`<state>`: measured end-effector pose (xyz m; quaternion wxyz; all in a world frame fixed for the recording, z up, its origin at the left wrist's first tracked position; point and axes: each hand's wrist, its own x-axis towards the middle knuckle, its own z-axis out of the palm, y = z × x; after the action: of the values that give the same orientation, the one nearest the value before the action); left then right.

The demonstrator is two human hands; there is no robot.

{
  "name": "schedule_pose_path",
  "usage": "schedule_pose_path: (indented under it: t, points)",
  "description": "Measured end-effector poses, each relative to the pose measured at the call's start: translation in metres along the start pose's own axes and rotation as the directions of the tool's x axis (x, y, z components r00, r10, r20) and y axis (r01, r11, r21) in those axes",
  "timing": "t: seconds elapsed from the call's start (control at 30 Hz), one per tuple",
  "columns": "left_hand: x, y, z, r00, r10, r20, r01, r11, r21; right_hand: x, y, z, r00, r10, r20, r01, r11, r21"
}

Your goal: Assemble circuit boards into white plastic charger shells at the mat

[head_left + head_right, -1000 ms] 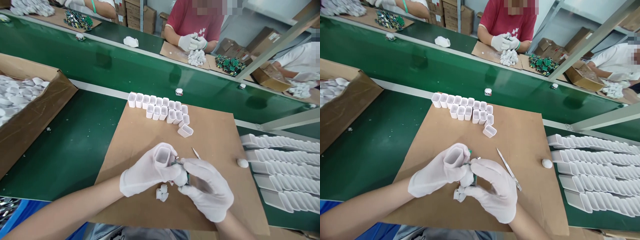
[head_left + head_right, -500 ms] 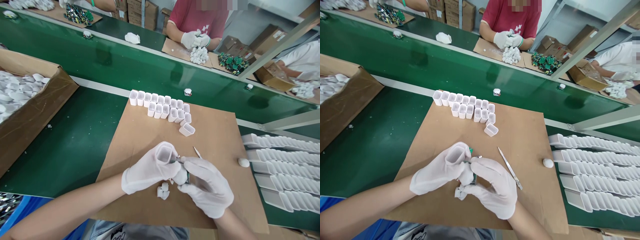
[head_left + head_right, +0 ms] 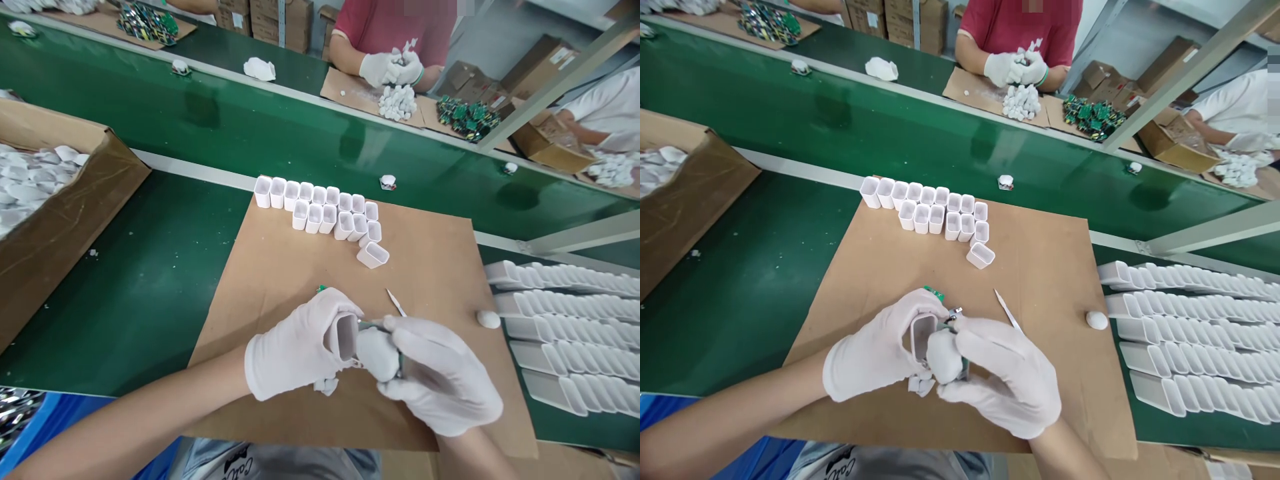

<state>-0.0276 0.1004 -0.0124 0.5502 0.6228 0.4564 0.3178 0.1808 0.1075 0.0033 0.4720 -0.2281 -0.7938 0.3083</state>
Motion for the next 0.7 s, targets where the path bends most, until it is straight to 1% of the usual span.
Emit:
schedule_pose_path:
  t: [0.07,0.1,0.17,0.23,0.27,0.33,0.4,0.6,0.7]
  points:
    - [0.002,-0.001,-0.001,0.998,0.051,0.024,-0.053,0.996,0.077,0.001,-0.001,0.003,0.999,-0.019,0.034,0.021,0.998,-0.064]
    - [0.003,-0.002,-0.001,0.997,0.060,0.039,-0.063,0.995,0.082,0.001,-0.001,0.005,0.999,-0.035,0.019,0.037,0.992,-0.121]
    - [0.004,-0.004,-0.001,0.995,0.063,0.075,-0.067,0.996,0.059,0.001,-0.002,0.006,0.997,-0.070,-0.014,0.065,0.968,-0.241]
    - [0.004,-0.005,-0.002,0.992,0.074,0.098,-0.079,0.996,0.044,0.002,-0.004,0.005,0.996,-0.084,0.005,0.081,0.939,-0.335]
    - [0.005,-0.006,-0.003,0.991,0.079,0.104,-0.083,0.996,0.042,0.003,-0.005,0.003,0.996,-0.083,0.033,0.090,0.927,-0.363]
    - [0.005,-0.006,-0.004,0.991,0.087,0.104,-0.092,0.995,0.046,0.006,-0.006,0.000,0.992,-0.071,0.108,0.108,0.911,-0.399]
    - [0.004,-0.005,-0.006,0.990,0.091,0.105,-0.098,0.993,0.062,0.007,-0.007,-0.001,0.987,-0.074,0.145,0.129,0.897,-0.422]
    - [0.005,-0.005,-0.008,0.986,0.092,0.136,-0.110,0.986,0.129,0.015,-0.009,0.002,0.978,-0.075,0.194,0.154,0.888,-0.434]
    - [0.004,-0.008,-0.008,0.989,0.103,0.106,-0.118,0.981,0.153,0.017,-0.009,0.005,0.976,-0.071,0.206,0.156,0.887,-0.434]
